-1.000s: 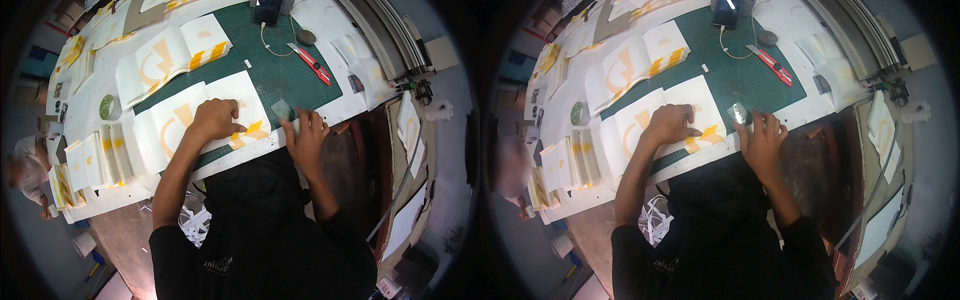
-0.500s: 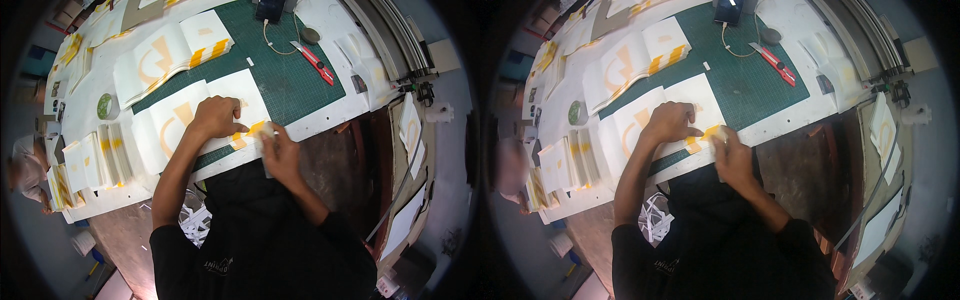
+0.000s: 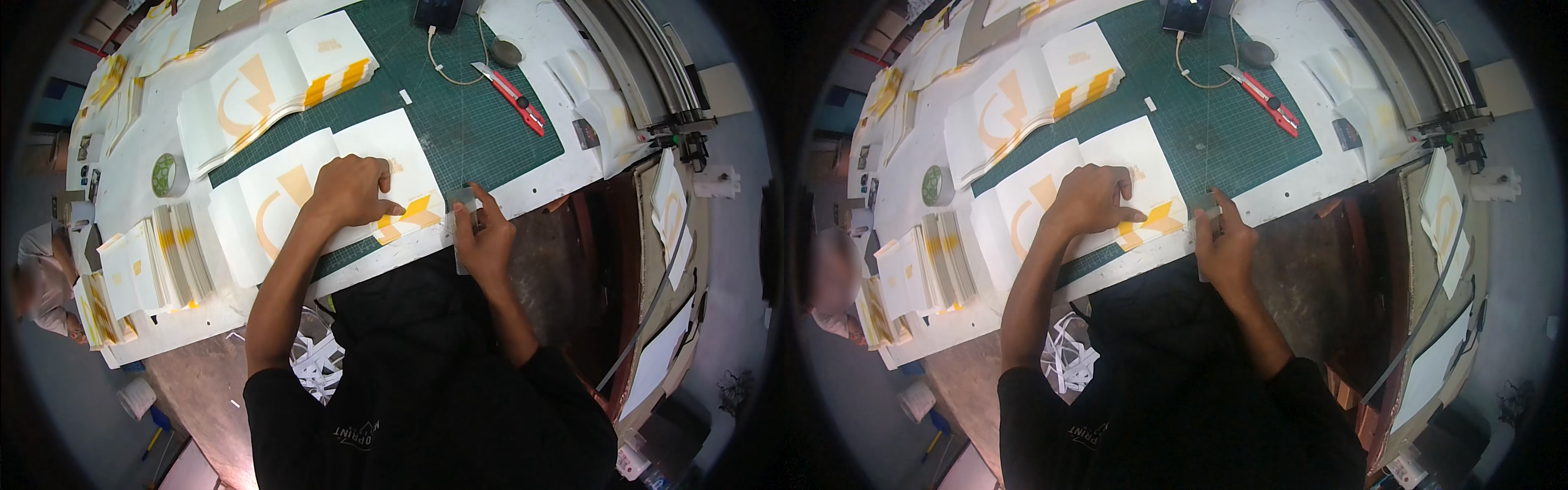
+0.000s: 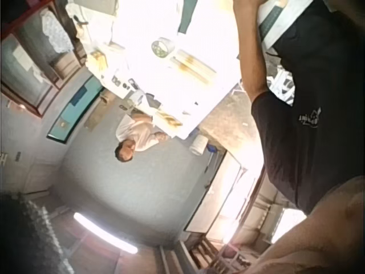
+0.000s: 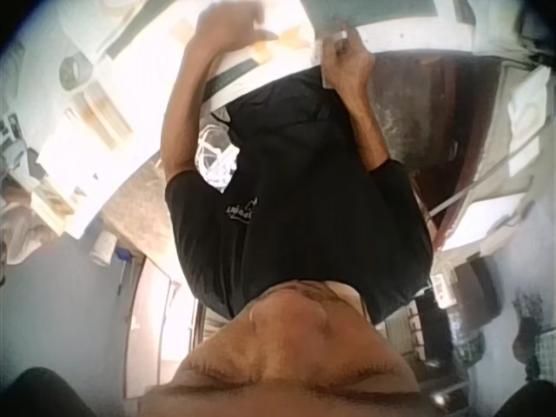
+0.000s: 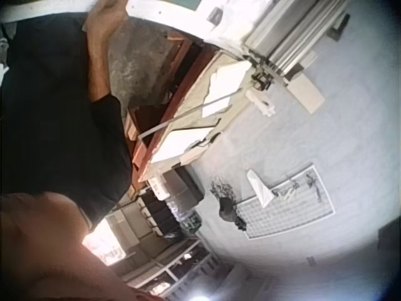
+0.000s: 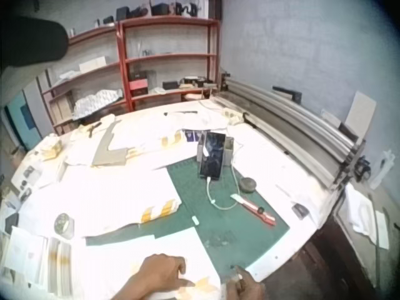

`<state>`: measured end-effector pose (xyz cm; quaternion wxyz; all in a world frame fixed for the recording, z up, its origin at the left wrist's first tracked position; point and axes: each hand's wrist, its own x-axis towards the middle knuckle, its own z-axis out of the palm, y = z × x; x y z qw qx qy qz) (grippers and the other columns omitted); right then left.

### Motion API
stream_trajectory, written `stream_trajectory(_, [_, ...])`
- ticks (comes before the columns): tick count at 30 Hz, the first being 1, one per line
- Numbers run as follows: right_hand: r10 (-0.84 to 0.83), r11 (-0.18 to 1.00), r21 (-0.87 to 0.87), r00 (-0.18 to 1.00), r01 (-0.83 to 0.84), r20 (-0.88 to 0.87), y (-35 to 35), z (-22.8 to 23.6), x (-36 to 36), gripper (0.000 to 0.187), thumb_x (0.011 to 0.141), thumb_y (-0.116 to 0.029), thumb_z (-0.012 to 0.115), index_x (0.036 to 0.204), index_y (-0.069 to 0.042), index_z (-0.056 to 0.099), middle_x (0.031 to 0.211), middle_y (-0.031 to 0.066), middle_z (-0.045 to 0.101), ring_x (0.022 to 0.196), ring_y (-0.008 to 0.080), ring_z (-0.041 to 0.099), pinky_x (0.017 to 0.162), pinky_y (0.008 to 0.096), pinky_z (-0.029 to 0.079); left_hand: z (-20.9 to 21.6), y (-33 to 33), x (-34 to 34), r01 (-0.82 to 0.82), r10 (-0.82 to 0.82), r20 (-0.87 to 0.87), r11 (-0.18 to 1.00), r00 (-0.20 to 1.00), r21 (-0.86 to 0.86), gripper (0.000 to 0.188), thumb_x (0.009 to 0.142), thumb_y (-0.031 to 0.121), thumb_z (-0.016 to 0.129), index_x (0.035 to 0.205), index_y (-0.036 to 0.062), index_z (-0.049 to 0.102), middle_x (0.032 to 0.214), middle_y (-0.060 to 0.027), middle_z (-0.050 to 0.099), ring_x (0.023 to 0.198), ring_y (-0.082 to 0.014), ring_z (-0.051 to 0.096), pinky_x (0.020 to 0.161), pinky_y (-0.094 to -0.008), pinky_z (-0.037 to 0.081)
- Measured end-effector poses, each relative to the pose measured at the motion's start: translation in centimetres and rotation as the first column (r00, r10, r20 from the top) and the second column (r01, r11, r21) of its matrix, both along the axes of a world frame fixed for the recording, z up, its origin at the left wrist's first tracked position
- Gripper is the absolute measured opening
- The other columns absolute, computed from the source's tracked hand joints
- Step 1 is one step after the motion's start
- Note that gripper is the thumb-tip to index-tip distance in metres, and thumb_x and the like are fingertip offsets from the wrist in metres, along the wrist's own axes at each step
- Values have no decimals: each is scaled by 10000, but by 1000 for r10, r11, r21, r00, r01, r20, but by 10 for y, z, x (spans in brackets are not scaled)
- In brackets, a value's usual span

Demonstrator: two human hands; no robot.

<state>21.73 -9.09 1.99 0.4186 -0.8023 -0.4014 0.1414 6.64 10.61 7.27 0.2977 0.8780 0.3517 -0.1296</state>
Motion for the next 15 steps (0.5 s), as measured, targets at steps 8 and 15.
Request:
stream_trajectory(8, [79, 996, -33, 997, -79, -25, 1, 4, -53, 335, 967, -155, 718, 1216, 44, 612, 881, 298, 726, 821, 440, 755, 686, 450, 609, -10, 10, -1, 27, -25, 53, 999, 998, -32, 428, 667, 409, 961, 846, 98, 727, 843, -101, 749, 837, -291, 711, 733, -405, 525])
stream_trajectory(15, [205, 975, 89, 979, -202, -18, 8, -11, -94, 348, 991, -141, 690, 1252, 72, 603, 862, 298, 717, 781, 436, 751, 653, 447, 611, -3, 6, 2, 10, -9, 22, 1000, 1000, -22, 412, 672, 388, 953, 855, 88, 738, 842, -123, 753, 851, -305, 723, 750, -399, 541])
